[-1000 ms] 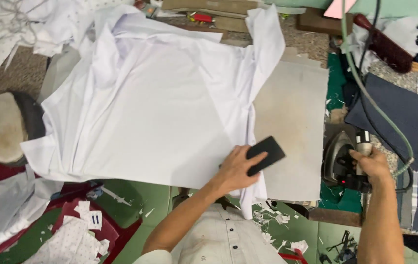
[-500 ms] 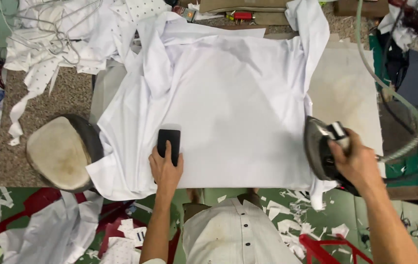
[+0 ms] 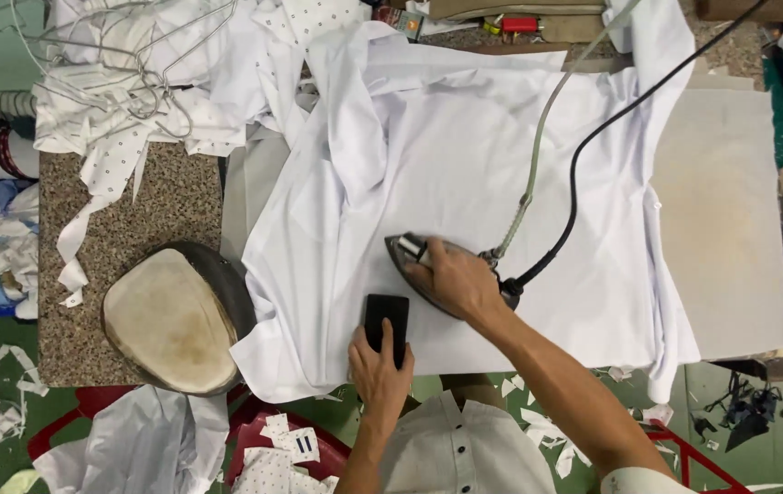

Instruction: Ironing a white shirt on a flat pressing table using a steam iron and repositioning the garment as needed.

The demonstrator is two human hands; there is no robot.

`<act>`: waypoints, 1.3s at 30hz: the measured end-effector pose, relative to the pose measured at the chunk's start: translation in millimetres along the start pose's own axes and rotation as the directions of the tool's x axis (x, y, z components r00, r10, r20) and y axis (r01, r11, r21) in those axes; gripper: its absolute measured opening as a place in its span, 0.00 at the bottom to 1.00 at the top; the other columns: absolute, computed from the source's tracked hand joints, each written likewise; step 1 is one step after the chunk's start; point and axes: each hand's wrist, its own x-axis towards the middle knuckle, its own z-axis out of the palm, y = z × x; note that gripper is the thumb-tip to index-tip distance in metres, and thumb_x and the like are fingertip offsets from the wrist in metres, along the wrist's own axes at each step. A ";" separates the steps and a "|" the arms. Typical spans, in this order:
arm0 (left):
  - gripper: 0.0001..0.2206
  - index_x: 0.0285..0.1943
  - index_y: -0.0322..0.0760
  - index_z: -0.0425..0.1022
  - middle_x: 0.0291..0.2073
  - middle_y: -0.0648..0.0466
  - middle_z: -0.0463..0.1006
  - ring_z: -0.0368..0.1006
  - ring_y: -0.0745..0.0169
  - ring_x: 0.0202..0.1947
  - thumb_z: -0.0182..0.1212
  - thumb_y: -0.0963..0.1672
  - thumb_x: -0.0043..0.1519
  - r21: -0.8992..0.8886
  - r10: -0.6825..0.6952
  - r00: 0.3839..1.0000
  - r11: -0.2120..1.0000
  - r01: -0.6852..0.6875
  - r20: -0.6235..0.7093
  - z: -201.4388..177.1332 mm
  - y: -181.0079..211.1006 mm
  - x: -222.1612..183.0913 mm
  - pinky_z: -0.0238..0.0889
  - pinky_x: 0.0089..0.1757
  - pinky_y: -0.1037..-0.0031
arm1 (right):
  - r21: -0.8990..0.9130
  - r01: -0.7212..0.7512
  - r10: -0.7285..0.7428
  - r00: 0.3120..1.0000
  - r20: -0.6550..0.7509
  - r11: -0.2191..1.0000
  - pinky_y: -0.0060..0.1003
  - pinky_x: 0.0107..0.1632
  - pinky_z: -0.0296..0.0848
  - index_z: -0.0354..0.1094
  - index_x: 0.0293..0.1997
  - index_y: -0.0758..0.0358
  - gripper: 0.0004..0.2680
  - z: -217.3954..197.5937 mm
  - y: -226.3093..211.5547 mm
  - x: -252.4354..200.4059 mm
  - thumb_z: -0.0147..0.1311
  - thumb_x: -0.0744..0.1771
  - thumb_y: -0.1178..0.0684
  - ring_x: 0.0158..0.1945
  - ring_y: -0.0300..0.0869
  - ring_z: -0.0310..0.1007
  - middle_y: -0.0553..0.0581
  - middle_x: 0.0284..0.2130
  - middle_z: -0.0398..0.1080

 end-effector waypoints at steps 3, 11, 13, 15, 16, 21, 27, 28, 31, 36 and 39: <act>0.25 0.63 0.46 0.74 0.53 0.39 0.67 0.65 0.51 0.44 0.67 0.50 0.56 0.003 0.052 0.999 0.999 -0.052 0.000 24.9 6.7 26.7 0.66 0.43 0.64 | -0.087 -0.081 0.074 0.994 -0.084 0.993 0.56 0.46 0.78 0.60 0.55 0.59 0.20 -25.9 13.8 54.4 0.41 0.71 0.32 0.42 0.60 0.80 0.67 0.35 0.76; 0.24 0.62 0.44 0.74 0.52 0.39 0.67 0.64 0.50 0.43 0.67 0.49 0.56 -0.058 0.087 0.996 0.994 -0.089 -0.026 64.7 48.2 161.5 0.66 0.43 0.63 | -0.260 -0.028 -0.034 0.972 -0.231 0.965 0.53 0.38 0.80 0.61 0.48 0.62 0.16 -95.9 70.2 157.0 0.44 0.72 0.37 0.34 0.59 0.81 0.66 0.28 0.75; 0.24 0.62 0.43 0.74 0.52 0.38 0.67 0.64 0.48 0.45 0.68 0.48 0.57 -0.080 0.083 0.996 0.993 -0.086 -0.046 70.9 52.2 182.0 0.66 0.44 0.62 | -0.292 -0.016 -0.059 0.968 -0.244 0.956 0.53 0.37 0.80 0.61 0.48 0.63 0.16 -103.2 80.8 173.6 0.44 0.73 0.38 0.34 0.59 0.81 0.67 0.27 0.75; 0.24 0.63 0.43 0.74 0.53 0.38 0.68 0.64 0.47 0.46 0.67 0.49 0.57 -0.060 0.071 0.996 0.995 -0.074 -0.062 73.5 53.7 192.1 0.66 0.45 0.60 | -0.328 0.016 -0.111 0.956 -0.271 0.945 0.51 0.35 0.80 0.62 0.47 0.64 0.16 -104.5 88.7 181.4 0.45 0.73 0.37 0.31 0.59 0.81 0.67 0.26 0.75; 0.24 0.63 0.43 0.74 0.53 0.38 0.68 0.64 0.47 0.46 0.67 0.49 0.57 -0.057 0.075 0.996 0.995 -0.078 -0.055 74.8 54.4 191.7 0.66 0.45 0.60 | -0.321 0.013 -0.105 0.957 -0.269 0.947 0.51 0.35 0.80 0.62 0.47 0.64 0.16 -104.6 90.3 184.8 0.45 0.73 0.37 0.31 0.59 0.81 0.67 0.26 0.75; 0.24 0.64 0.41 0.74 0.56 0.36 0.67 0.64 0.43 0.51 0.66 0.49 0.58 -0.090 0.058 0.997 0.994 -0.063 -0.054 73.6 55.0 181.0 0.65 0.50 0.56 | -0.289 0.060 -0.151 0.940 -0.306 0.955 0.54 0.34 0.79 0.63 0.47 0.64 0.17 -104.8 93.2 182.0 0.46 0.72 0.36 0.31 0.61 0.80 0.69 0.26 0.75; 0.27 0.68 0.46 0.71 0.60 0.39 0.67 0.66 0.45 0.47 0.67 0.52 0.59 0.015 -0.009 1.000 1.000 0.009 0.008 58.4 47.3 132.9 0.68 0.45 0.58 | -0.002 -0.099 0.095 0.961 -0.259 0.995 0.55 0.25 0.67 0.56 0.49 0.66 0.19 -91.8 110.0 174.4 0.39 0.74 0.35 0.26 0.62 0.71 0.64 0.28 0.72; 0.27 0.68 0.46 0.71 0.60 0.39 0.67 0.66 0.45 0.47 0.67 0.52 0.59 0.010 0.015 1.000 1.000 -0.015 0.001 53.8 45.1 133.3 0.68 0.45 0.58 | 0.008 -0.111 0.109 0.954 -0.278 0.994 0.55 0.25 0.67 0.56 0.49 0.66 0.19 -82.0 117.9 161.7 0.39 0.74 0.35 0.26 0.62 0.71 0.64 0.28 0.72; 0.23 0.64 0.41 0.74 0.54 0.40 0.67 0.65 0.49 0.45 0.66 0.49 0.59 -0.088 0.081 0.996 0.993 -0.084 -0.038 47.6 44.1 133.5 0.64 0.41 0.62 | 0.047 -0.246 0.244 0.891 -0.383 0.968 0.55 0.32 0.78 0.58 0.46 0.62 0.18 -57.7 142.2 113.4 0.41 0.72 0.34 0.33 0.62 0.80 0.72 0.28 0.73; 0.25 0.66 0.39 0.72 0.55 0.37 0.67 0.65 0.43 0.47 0.65 0.49 0.60 -0.112 0.065 0.998 0.992 -0.065 -0.005 48.4 43.8 130.8 0.63 0.43 0.57 | 0.261 -0.427 0.492 0.823 -0.285 0.866 0.57 0.36 0.78 0.59 0.50 0.68 0.19 -35.5 150.3 -15.4 0.41 0.73 0.36 0.36 0.66 0.79 0.76 0.31 0.74; 0.25 0.67 0.40 0.71 0.55 0.37 0.66 0.65 0.42 0.48 0.65 0.50 0.61 -0.129 0.068 0.998 0.989 -0.067 0.006 50.3 43.6 131.5 0.62 0.44 0.57 | 0.329 -0.528 0.604 0.771 -0.202 0.783 0.58 0.37 0.78 0.58 0.51 0.69 0.22 -8.7 158.3 -77.3 0.38 0.72 0.33 0.38 0.68 0.79 0.78 0.32 0.75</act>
